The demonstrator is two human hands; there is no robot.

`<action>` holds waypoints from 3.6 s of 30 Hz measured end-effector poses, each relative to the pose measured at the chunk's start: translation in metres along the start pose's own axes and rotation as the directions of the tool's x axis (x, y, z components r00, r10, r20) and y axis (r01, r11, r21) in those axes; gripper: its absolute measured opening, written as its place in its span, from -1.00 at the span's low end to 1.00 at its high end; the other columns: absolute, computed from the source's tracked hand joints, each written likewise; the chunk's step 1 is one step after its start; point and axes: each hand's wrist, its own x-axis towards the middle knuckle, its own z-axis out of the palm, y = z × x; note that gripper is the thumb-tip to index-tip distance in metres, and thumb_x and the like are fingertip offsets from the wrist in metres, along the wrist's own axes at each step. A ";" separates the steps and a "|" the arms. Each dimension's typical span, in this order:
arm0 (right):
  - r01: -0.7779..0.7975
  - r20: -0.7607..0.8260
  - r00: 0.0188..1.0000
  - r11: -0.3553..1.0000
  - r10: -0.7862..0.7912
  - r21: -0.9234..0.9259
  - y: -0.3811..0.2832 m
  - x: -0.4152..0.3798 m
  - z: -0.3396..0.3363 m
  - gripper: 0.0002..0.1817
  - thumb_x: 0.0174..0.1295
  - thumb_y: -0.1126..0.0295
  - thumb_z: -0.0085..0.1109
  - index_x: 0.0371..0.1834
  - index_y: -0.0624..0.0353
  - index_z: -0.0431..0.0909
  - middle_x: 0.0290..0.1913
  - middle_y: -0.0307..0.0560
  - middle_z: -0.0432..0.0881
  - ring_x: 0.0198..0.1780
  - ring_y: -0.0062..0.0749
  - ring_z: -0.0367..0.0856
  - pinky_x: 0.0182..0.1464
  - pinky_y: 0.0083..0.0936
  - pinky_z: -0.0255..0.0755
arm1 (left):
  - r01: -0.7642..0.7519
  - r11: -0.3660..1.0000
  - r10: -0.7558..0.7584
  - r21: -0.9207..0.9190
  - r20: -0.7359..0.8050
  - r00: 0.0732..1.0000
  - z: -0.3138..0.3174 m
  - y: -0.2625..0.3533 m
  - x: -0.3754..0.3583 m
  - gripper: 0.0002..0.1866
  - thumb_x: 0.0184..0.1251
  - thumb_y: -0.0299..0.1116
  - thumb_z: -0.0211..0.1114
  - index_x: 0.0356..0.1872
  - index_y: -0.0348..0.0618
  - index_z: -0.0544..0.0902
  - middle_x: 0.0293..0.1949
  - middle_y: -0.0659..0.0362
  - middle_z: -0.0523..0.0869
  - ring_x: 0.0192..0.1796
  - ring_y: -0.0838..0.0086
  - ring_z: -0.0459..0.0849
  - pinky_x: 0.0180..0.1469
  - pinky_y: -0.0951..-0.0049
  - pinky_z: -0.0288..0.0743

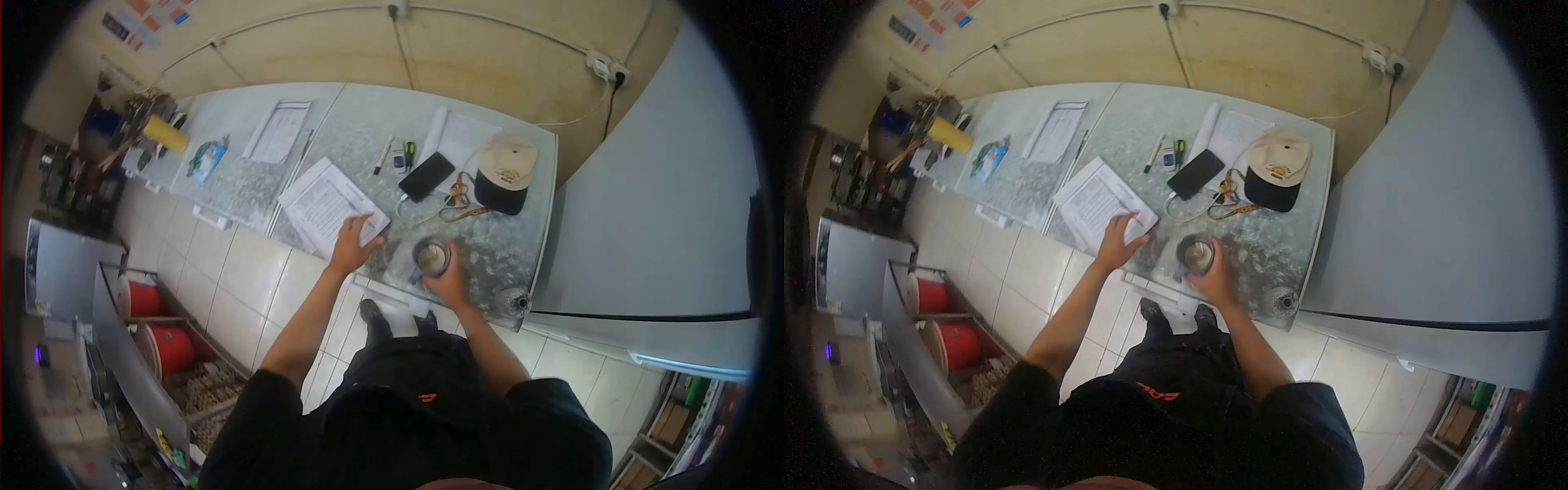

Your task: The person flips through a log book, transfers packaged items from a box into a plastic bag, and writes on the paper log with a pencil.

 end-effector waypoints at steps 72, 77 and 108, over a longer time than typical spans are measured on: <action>0.403 -0.588 0.137 0.587 -0.797 -0.702 -0.467 0.077 -0.125 -0.63 0.43 0.08 0.24 -0.06 0.11 0.35 -0.09 -0.12 0.57 0.09 -0.29 0.60 0.40 -0.11 0.42 | 0.290 0.907 -0.418 0.305 0.576 0.702 0.064 0.028 -0.080 0.58 -0.08 0.58 0.42 0.65 0.10 -0.55 0.62 -0.16 -0.72 0.62 -0.30 -0.69 0.47 -0.62 -0.50; 0.357 -0.670 0.135 0.666 -0.730 -0.654 -0.488 0.069 -0.066 -0.64 0.46 0.07 0.21 -0.13 0.12 0.36 -0.14 -0.16 0.56 0.06 -0.35 0.60 0.38 -0.18 0.47 | 0.316 0.877 -0.478 0.361 0.611 0.630 0.062 0.033 -0.071 0.59 -0.09 0.57 0.43 0.65 0.10 -0.56 0.61 -0.15 -0.74 0.61 -0.29 -0.72 0.46 -0.64 -0.52; 0.212 0.061 0.976 0.975 -0.208 -0.069 -0.188 0.162 0.057 0.15 -0.20 0.33 0.71 0.51 0.29 0.18 0.33 0.20 0.48 0.34 0.00 0.47 0.40 -0.16 0.33 | 0.201 0.906 -0.252 -0.373 -0.092 0.963 0.017 0.044 -0.147 -0.25 0.29 0.08 0.48 0.42 -0.04 0.50 0.45 -0.15 0.37 0.49 -0.09 0.34 0.50 0.02 0.27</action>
